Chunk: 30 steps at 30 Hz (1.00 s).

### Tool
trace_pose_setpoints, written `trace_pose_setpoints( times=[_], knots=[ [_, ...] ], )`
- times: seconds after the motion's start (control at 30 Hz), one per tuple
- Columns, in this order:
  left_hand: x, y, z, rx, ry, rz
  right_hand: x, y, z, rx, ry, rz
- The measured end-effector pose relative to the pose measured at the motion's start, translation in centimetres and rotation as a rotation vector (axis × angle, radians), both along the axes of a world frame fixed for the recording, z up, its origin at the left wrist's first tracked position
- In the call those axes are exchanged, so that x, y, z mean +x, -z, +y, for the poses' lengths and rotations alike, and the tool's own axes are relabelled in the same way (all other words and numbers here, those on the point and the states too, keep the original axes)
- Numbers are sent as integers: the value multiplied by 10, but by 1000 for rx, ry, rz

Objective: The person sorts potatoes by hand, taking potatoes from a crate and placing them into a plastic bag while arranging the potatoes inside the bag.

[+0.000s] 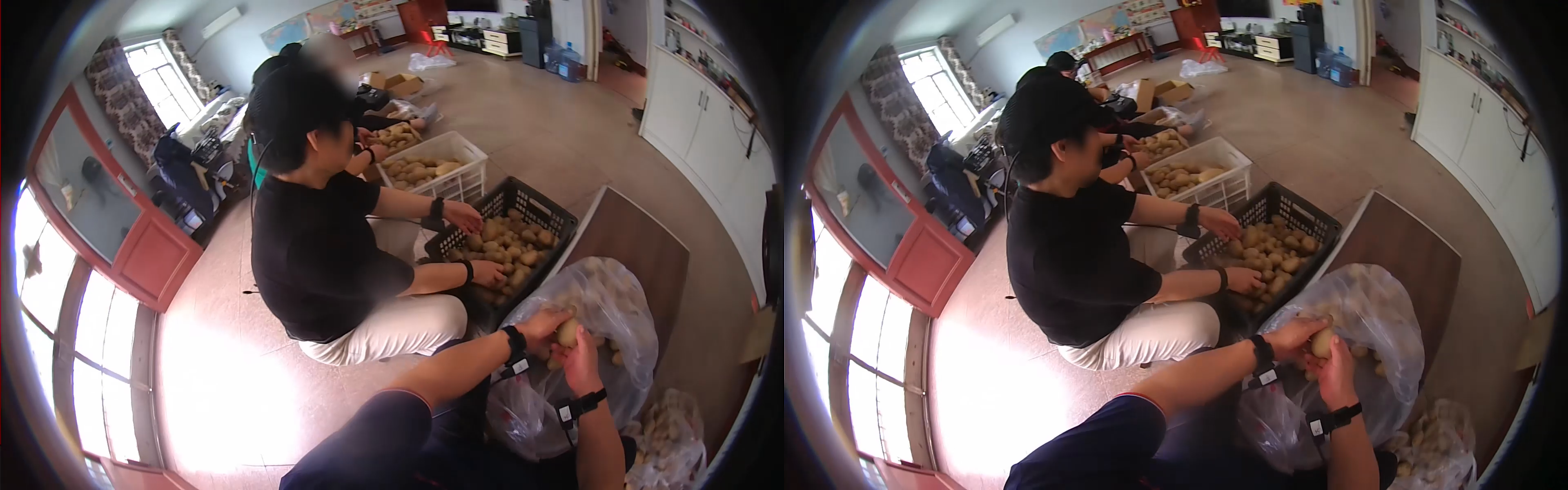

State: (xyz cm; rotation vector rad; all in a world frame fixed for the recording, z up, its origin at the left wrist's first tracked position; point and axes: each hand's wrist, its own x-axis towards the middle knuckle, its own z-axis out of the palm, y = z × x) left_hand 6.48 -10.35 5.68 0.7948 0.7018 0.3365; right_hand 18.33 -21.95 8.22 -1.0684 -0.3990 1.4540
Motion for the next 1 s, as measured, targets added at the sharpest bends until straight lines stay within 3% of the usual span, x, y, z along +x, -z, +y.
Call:
trace_pose_setpoints(
  times=[0.07,0.13,0.17,0.23,0.33,0.47,0.53,0.63,0.73,0.83,1.0],
  knots=[
    [-5,-1,4,-21,-12,-8,-5,1,5,-28,3,-99],
    [-11,0,6,283,12,16,-10,-1,9,-76,19,-418],
    [-13,-3,6,385,16,27,-8,9,12,-74,13,-418],
    [-10,-10,6,95,-102,73,-8,26,19,61,67,-579],
    [-11,-16,13,12,-135,73,-11,14,18,-29,147,-445],
    [-20,-27,30,-74,-236,36,10,69,19,-90,145,-535],
    [-28,-42,31,-70,-340,-12,18,89,15,106,24,-1372],
    [-32,-19,48,-117,-444,-48,12,84,6,230,-21,-1599],
    [-40,-13,64,-195,-535,-23,-6,55,3,198,-131,-1675],
    [-49,15,82,-190,-686,-82,-6,64,4,218,-221,-1725],
    [-78,20,95,-172,-737,4,-8,64,-1,184,-276,-1726]
  ],
)
